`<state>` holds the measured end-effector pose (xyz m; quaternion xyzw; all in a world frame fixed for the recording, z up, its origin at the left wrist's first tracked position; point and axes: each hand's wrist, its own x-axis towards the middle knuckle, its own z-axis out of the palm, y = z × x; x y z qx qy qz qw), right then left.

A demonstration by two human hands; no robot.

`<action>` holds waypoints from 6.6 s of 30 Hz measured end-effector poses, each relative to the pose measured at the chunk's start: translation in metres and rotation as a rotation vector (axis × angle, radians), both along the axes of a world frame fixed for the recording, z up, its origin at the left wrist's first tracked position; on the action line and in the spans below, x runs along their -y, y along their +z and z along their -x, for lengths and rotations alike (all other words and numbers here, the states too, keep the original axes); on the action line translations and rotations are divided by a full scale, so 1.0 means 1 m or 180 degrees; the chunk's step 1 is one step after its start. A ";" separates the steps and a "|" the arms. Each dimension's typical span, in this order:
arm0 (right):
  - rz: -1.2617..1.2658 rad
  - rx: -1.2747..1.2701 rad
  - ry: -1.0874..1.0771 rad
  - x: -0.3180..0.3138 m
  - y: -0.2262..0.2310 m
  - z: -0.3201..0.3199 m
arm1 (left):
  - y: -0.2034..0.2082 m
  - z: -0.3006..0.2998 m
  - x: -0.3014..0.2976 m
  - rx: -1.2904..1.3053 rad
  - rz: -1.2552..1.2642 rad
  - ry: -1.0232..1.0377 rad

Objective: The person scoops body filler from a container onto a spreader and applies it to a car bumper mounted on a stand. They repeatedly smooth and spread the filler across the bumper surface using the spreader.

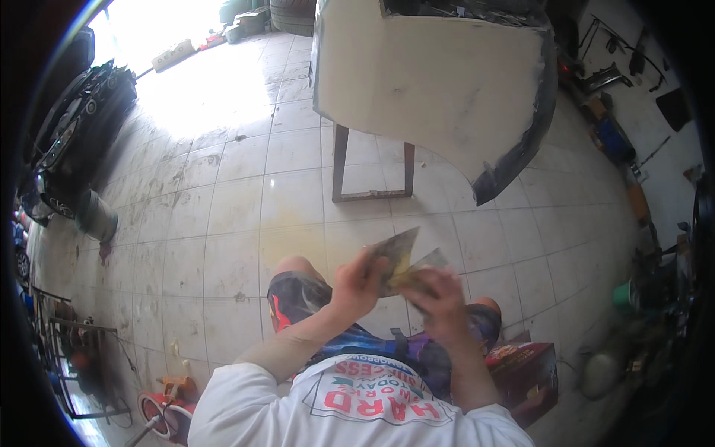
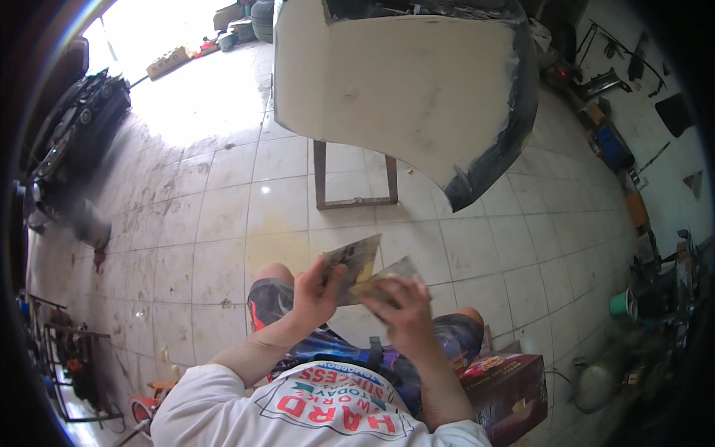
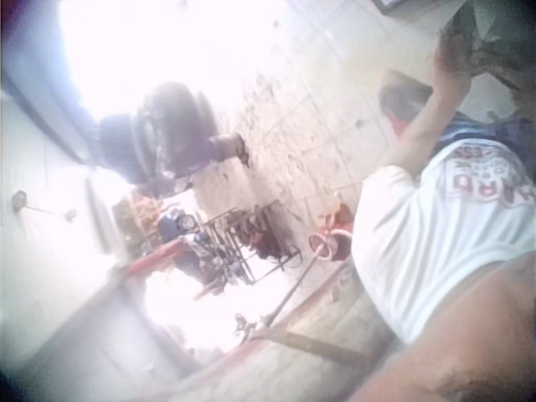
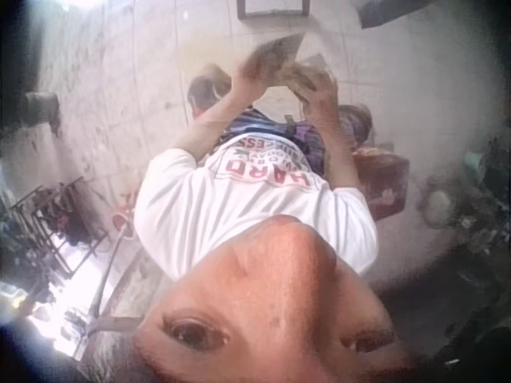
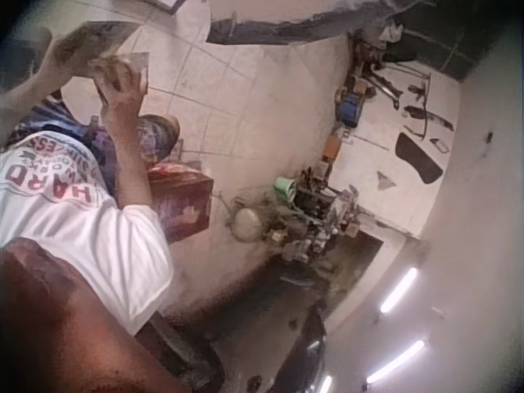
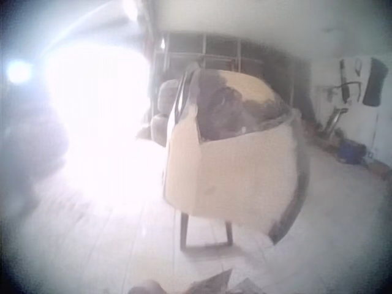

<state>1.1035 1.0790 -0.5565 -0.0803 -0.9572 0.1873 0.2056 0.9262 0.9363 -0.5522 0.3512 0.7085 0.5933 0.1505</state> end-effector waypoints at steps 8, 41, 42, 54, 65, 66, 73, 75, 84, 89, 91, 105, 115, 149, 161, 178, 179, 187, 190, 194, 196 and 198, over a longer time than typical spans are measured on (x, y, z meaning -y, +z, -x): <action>-0.0226 0.0190 0.0129 0.008 0.026 0.009 | 0.003 0.007 -0.003 -0.0490 -0.0669 0.0071; 0.0638 -0.0112 0.0054 -0.017 -0.020 0.035 | -0.026 0.012 0.007 0.3254 -0.1158 0.0029; 0.0601 0.0000 0.0000 -0.022 -0.021 0.032 | -0.030 0.012 0.008 0.3238 -0.1137 0.0079; 0.0666 -0.0347 0.0326 -0.003 0.003 0.042 | -0.007 0.005 -0.002 -0.1419 -0.0800 -0.0024; 0.1141 -0.1430 0.0638 0.027 -0.006 0.027 | 0.003 0.023 -0.033 0.2903 -0.1447 0.0113; 0.1071 -0.1357 0.0357 0.021 -0.009 0.029 | -0.001 0.019 -0.031 0.2897 -0.1505 -0.0057; 0.0176 0.0725 -0.0625 -0.039 -0.017 0.022 | -0.013 0.012 -0.010 0.2116 -0.1237 0.0076; -0.0011 -0.0088 -0.0461 -0.030 -0.010 0.015 | -0.012 0.012 -0.010 0.0777 -0.1038 0.0312; 0.0049 0.0193 0.0198 0.006 0.026 0.019 | 0.015 0.024 -0.018 -0.0513 -0.0745 0.0284; 0.0213 -0.0213 0.0001 0.002 0.028 0.023 | 0.017 0.011 -0.011 -0.1047 -0.0879 -0.0190; 0.0230 0.0006 0.0181 0.004 0.022 0.028 | 0.016 0.013 -0.013 -0.0756 -0.0801 -0.0046; 0.0048 0.0074 0.0166 0.009 0.025 0.033 | 0.029 0.017 -0.012 -0.1061 -0.0999 0.0027; 0.1127 -0.1259 0.0226 0.008 -0.002 0.029 | 0.005 0.023 -0.036 0.3147 -0.1225 -0.0212; 0.0344 0.0043 0.0381 0.011 0.010 0.018 | 0.017 0.005 -0.019 -0.0984 -0.0862 0.0160; 0.0595 -0.0657 -0.0053 -0.027 -0.005 0.026 | 0.004 0.012 -0.021 0.3142 -0.1258 -0.0091; -0.0111 -0.0791 -0.0420 0.011 0.033 0.018 | 0.038 0.015 0.004 -0.1043 -0.0531 0.0133; -0.0045 -0.0511 -0.0329 0.011 0.033 0.019 | 0.042 0.014 0.004 -0.1379 -0.0487 0.0095; -0.0117 -0.0985 -0.0411 0.003 0.037 0.015 | 0.046 0.018 -0.003 -0.0870 -0.0482 0.0003; -0.0223 -0.0241 -0.0058 0.003 0.040 0.016 | 0.045 0.014 -0.005 -0.1455 -0.0942 -0.0061; -0.0206 0.0250 0.0240 0.010 0.038 0.017 | 0.052 0.021 -0.009 -0.0884 -0.1225 0.0114; -0.0449 -0.0394 -0.0135 0.008 0.036 0.015 | 0.054 0.019 -0.008 -0.0870 -0.1014 -0.0036; -0.0363 -0.0604 -0.0555 0.003 0.034 0.014 | 0.054 0.009 -0.004 -0.1783 -0.0947 -0.0201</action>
